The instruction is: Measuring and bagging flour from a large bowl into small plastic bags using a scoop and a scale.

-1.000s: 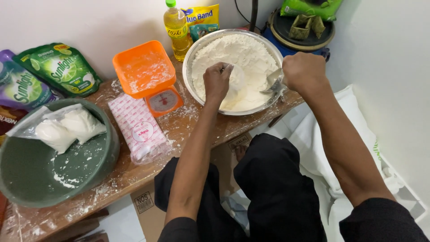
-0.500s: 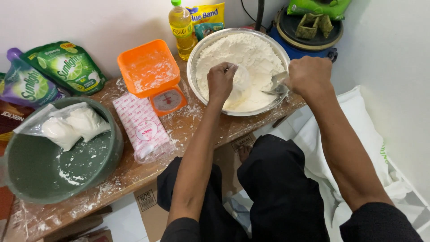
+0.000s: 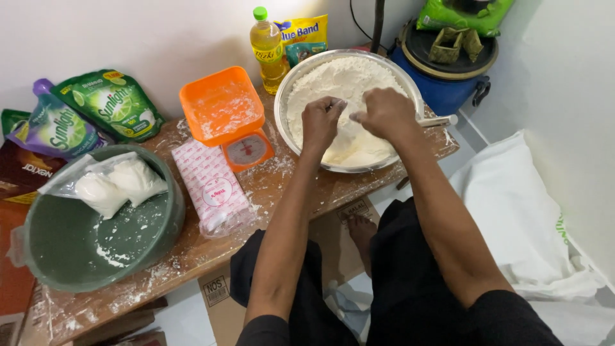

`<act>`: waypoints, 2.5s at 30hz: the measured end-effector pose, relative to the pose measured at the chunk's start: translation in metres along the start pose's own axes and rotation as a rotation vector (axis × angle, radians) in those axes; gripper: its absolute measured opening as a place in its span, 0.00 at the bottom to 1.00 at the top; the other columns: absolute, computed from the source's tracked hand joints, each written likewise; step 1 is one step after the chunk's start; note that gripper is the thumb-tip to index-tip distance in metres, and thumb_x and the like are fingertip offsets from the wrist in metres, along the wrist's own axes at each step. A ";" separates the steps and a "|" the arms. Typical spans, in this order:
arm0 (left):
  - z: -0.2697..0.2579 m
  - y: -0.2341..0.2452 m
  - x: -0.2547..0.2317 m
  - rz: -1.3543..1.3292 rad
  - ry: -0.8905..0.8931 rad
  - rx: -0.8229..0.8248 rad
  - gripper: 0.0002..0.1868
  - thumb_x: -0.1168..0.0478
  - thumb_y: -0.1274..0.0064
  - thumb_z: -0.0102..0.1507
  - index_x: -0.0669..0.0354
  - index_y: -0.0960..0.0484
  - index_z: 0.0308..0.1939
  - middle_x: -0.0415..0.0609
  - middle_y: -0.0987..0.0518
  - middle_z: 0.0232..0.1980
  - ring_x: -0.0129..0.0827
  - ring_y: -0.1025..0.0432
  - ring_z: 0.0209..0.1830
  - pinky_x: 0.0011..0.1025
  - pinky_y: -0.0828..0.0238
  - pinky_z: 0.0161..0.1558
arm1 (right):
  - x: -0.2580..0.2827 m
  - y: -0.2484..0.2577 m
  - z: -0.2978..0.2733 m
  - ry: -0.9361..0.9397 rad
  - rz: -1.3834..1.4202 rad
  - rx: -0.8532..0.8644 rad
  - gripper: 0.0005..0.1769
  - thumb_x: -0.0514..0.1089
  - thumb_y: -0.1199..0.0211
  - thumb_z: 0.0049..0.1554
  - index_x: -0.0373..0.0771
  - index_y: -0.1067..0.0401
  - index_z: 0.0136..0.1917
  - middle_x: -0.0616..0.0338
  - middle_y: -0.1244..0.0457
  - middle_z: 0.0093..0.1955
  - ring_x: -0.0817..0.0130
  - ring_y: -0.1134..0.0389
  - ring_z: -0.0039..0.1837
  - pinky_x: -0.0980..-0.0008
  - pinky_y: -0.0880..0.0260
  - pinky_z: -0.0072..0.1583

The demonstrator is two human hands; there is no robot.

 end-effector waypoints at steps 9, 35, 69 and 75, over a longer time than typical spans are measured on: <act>0.000 0.004 -0.009 0.018 -0.015 0.009 0.07 0.55 0.41 0.61 0.50 0.10 0.37 0.46 0.23 0.18 0.36 0.25 0.26 0.37 0.26 0.37 | -0.006 -0.035 0.013 0.124 0.445 -0.042 0.16 0.45 0.40 0.59 0.42 0.26 0.30 0.54 0.35 0.24 0.52 0.27 0.36 0.56 0.32 0.45; -0.012 0.067 -0.041 -0.340 0.081 -0.122 0.10 0.64 0.48 0.65 0.71 0.20 0.37 0.52 0.25 0.19 0.30 0.30 0.09 0.23 0.39 0.08 | 0.014 0.014 0.001 0.105 1.234 -0.199 0.15 0.38 0.40 0.66 0.24 0.27 0.41 0.36 0.36 0.28 0.69 0.33 0.24 0.78 0.41 0.23; -0.021 0.287 -0.124 -0.277 -0.141 -0.404 0.06 0.66 0.47 0.65 0.67 0.19 0.35 0.52 0.25 0.20 0.30 0.28 0.13 0.21 0.39 0.09 | 0.220 0.117 -0.010 0.565 1.074 -0.226 0.14 0.37 0.44 0.61 0.30 0.24 0.36 0.47 0.35 0.28 0.66 0.29 0.29 0.71 0.30 0.33; -0.003 0.300 -0.083 -0.322 -0.054 -0.419 0.06 0.66 0.47 0.65 0.69 0.19 0.39 0.53 0.24 0.21 0.29 0.28 0.13 0.21 0.38 0.09 | 0.238 0.077 0.032 0.501 0.927 -0.200 0.13 0.41 0.41 0.60 0.38 0.22 0.35 0.56 0.34 0.26 0.68 0.28 0.30 0.70 0.30 0.36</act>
Point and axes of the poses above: each hand's wrist, its own z-axis towards the middle knuckle, its own y-axis out of the back of the hand, x = y × z, the point moved 10 cm from there along z, towards the middle knuckle
